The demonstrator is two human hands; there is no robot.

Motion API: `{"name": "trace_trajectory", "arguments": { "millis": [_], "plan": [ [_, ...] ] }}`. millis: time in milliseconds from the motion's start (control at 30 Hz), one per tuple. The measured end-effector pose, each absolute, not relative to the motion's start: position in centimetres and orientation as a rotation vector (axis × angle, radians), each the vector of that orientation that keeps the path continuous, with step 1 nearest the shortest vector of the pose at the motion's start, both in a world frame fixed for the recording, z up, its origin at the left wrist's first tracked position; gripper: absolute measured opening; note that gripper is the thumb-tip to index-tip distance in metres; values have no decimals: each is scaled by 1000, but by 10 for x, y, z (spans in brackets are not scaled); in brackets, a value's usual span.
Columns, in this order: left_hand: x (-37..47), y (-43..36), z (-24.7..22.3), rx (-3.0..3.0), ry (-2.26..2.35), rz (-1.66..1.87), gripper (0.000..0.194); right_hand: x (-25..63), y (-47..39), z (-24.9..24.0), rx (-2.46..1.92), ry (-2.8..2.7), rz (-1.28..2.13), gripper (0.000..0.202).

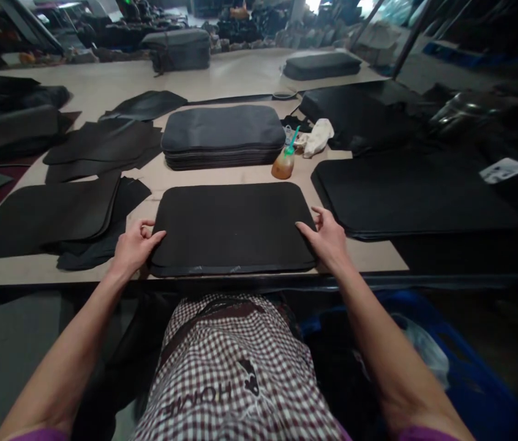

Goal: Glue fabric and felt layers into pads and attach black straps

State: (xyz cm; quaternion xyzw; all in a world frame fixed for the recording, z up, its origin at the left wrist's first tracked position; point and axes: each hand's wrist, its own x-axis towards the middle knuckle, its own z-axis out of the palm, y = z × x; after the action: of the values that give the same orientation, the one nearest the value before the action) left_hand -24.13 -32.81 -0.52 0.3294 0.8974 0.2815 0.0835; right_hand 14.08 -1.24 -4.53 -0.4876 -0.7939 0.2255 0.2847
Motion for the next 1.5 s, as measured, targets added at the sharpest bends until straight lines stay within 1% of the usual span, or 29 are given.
{"name": "trace_trajectory", "arguments": {
  "millis": [300, 500, 600, 733, 800, 833, 967, 1000, 1067, 1167, 1233, 1333, 1433, 1500],
  "plan": [
    [-243, -339, -11, 963, 2676, 864, 50, 148, -22, -50, -1172, -2110, 576, 61],
    [-240, -342, -15, 966, 2691, 818, 49, 149, -23, -53, -1220, -2104, 575, 62],
    [-241, -343, -16, 963, 2675, 869, 50, 148, -24, -50, -1214, -2090, 589, 62],
    [-242, -340, -9, 991, 2671, 901, 51, 148, -21, -45, -1205, -2038, 695, 67],
    [-242, -339, 1, 1022, 2677, 794, 52, 150, -19, -42, -1194, -2032, 759, 69],
    [-241, -339, 6, 1042, 2694, 682, 52, 151, -19, -40, -1183, -2036, 782, 70],
    [-230, -333, 28, 1301, 2898, 111, 49, 153, -21, -35, -1148, -2033, 843, 68],
    [-225, -329, 33, 1421, 2952, 39, 48, 153, -23, -35, -1138, -2013, 862, 67],
    [-212, -313, 42, 1714, 2967, 56, 43, 152, -27, -34, -1100, -1953, 910, 66],
    [-185, -268, 57, 2199, 2658, 258, 38, 147, -36, -33, -1026, -1853, 969, 60],
    [-160, -227, 66, 2537, 2295, 363, 43, 143, -45, -30, -1022, -1828, 927, 52],
    [-116, -164, 75, 3028, 1707, 315, 54, 140, -59, -23, -1082, -1869, 736, 40],
    [-77, -115, 80, 3330, 1320, 244, 52, 142, -70, -21, -1158, -1869, 584, 37],
    [-57, -96, 80, 3428, 1200, 212, 51, 145, -74, -25, -1212, -1788, 568, 38]
  ]
}}
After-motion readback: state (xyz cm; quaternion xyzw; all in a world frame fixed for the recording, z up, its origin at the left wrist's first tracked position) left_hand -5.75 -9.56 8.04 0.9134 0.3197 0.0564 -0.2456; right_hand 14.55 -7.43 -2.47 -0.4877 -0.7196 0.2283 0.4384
